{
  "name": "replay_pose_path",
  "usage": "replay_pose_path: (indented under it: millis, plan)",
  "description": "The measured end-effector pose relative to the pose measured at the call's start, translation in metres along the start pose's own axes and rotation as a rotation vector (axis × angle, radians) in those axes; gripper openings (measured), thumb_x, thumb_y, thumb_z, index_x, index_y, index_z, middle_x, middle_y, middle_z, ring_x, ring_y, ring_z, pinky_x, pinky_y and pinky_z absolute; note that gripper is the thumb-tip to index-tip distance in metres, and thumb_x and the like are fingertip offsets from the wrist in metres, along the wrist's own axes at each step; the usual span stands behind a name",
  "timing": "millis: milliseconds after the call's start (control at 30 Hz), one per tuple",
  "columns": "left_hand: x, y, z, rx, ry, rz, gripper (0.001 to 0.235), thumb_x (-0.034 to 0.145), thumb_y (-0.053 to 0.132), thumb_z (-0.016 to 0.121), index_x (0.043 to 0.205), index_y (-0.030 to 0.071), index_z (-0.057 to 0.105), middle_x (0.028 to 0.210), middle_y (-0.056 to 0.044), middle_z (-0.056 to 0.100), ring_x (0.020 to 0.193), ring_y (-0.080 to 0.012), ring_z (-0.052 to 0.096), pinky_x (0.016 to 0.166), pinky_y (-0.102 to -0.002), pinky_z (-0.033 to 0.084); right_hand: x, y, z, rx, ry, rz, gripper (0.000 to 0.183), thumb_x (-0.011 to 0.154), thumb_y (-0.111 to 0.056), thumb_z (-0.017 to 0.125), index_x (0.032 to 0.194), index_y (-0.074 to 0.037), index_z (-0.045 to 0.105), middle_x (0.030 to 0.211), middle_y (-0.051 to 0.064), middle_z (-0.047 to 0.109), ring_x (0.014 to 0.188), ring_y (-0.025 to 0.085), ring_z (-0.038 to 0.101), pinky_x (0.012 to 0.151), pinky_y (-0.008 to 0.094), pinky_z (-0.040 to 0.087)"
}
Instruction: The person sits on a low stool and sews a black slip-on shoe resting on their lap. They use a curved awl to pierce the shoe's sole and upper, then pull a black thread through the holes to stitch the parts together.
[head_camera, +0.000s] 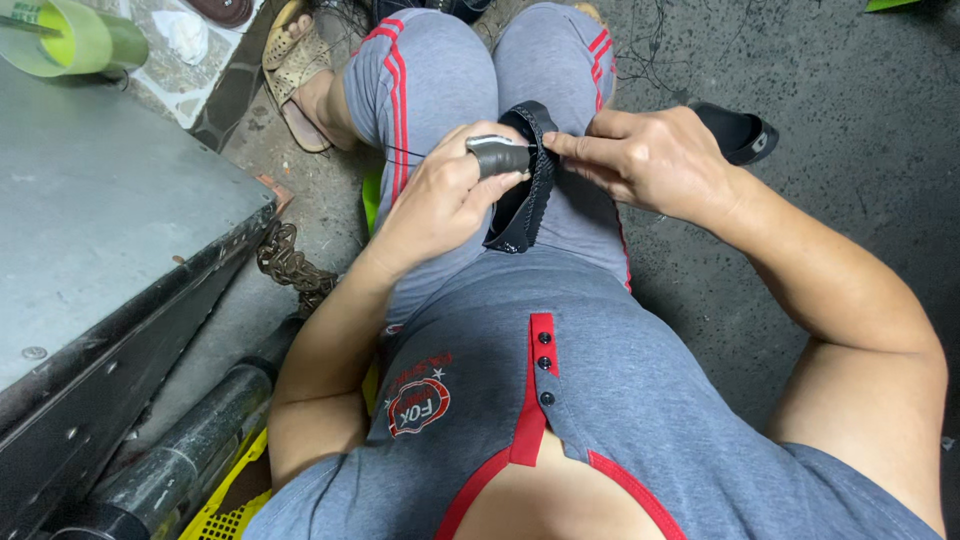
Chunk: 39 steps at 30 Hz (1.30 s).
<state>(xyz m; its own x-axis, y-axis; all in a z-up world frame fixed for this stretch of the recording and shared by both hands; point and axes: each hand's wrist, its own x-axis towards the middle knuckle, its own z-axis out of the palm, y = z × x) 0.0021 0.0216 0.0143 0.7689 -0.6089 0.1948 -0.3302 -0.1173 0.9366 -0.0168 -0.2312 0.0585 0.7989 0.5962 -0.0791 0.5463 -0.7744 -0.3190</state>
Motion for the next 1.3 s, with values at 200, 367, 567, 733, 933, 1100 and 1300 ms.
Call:
replay_pose_path:
  millis: [200,367,567,733,933,1100,1300]
  plan:
    - [0.005,-0.002,0.021,-0.464,0.142,-0.049,0.009,0.093,0.007,0.061,0.094,0.002,0.069,0.09,-0.011,0.066,0.086,-0.0232,0.063,0.083,-0.038,0.049,-0.01,-0.001,0.014,-0.128,0.123,-0.045,0.024,0.098,-0.023,0.06,0.118,-0.029,0.072,0.081,-0.002,0.06,0.061,0.018,0.062,0.051,0.03,0.05]
    - [-0.001,-0.019,0.032,0.271,0.273,0.086,0.008,0.087,-0.003,0.061,0.084,-0.001,0.068,0.075,-0.011,0.059,0.07,-0.031,0.061,0.065,-0.038,0.049,-0.012,0.0,0.03,-0.251,0.256,-0.111,0.029,0.094,-0.016,0.059,0.117,-0.026,0.073,0.08,0.0,0.058,0.056,0.016,0.058,0.05,0.027,0.05]
    - [-0.012,-0.028,0.053,0.397,0.225,0.03,0.017,0.091,0.01,0.062,0.081,-0.004,0.063,0.06,-0.016,0.056,0.062,-0.036,0.063,0.055,-0.04,0.05,-0.013,0.001,0.035,-0.223,0.312,-0.096,0.031,0.095,-0.017,0.057,0.118,-0.028,0.073,0.082,-0.001,0.058,0.057,0.014,0.057,0.05,0.025,0.048]
    - [-0.014,-0.011,0.048,0.33,0.234,0.159,0.01,0.089,-0.002,0.058,0.08,-0.003,0.061,0.068,-0.011,0.052,0.059,-0.0286,0.058,0.052,-0.033,0.048,-0.009,-0.004,0.024,-0.155,0.267,-0.077,0.029,0.095,-0.016,0.058,0.117,-0.026,0.073,0.079,0.002,0.056,0.056,0.017,0.058,0.05,0.029,0.049]
    - [-0.016,-0.008,0.051,0.244,0.282,0.197,0.011,0.085,-0.007,0.057,0.077,-0.001,0.06,0.07,-0.009,0.05,0.057,-0.0272,0.057,0.049,-0.031,0.047,-0.006,-0.014,-0.011,-0.074,0.046,0.003,0.034,0.094,-0.018,0.059,0.127,-0.024,0.068,0.078,0.006,0.057,0.057,0.023,0.063,0.051,0.037,0.052]
    - [-0.007,-0.001,0.048,-0.011,0.251,-0.032,0.011,0.09,0.004,0.06,0.099,-0.003,0.062,0.085,-0.015,0.065,0.075,-0.0284,0.067,0.071,-0.034,0.054,0.002,-0.002,-0.028,-0.184,-0.39,0.084,0.047,0.095,-0.033,0.046,0.141,-0.04,0.049,0.08,0.007,0.066,0.055,0.03,0.069,0.043,0.041,0.053]
    - [0.02,-0.002,0.036,-0.116,0.139,-0.27,0.013,0.094,0.01,0.045,0.105,0.003,0.05,0.097,-0.011,0.064,0.086,-0.0212,0.068,0.075,-0.032,0.06,0.005,0.013,-0.097,-0.421,-0.997,0.411,0.058,0.097,-0.046,0.029,0.147,-0.07,0.014,0.092,0.001,0.073,0.08,0.023,0.074,0.057,0.034,0.057]
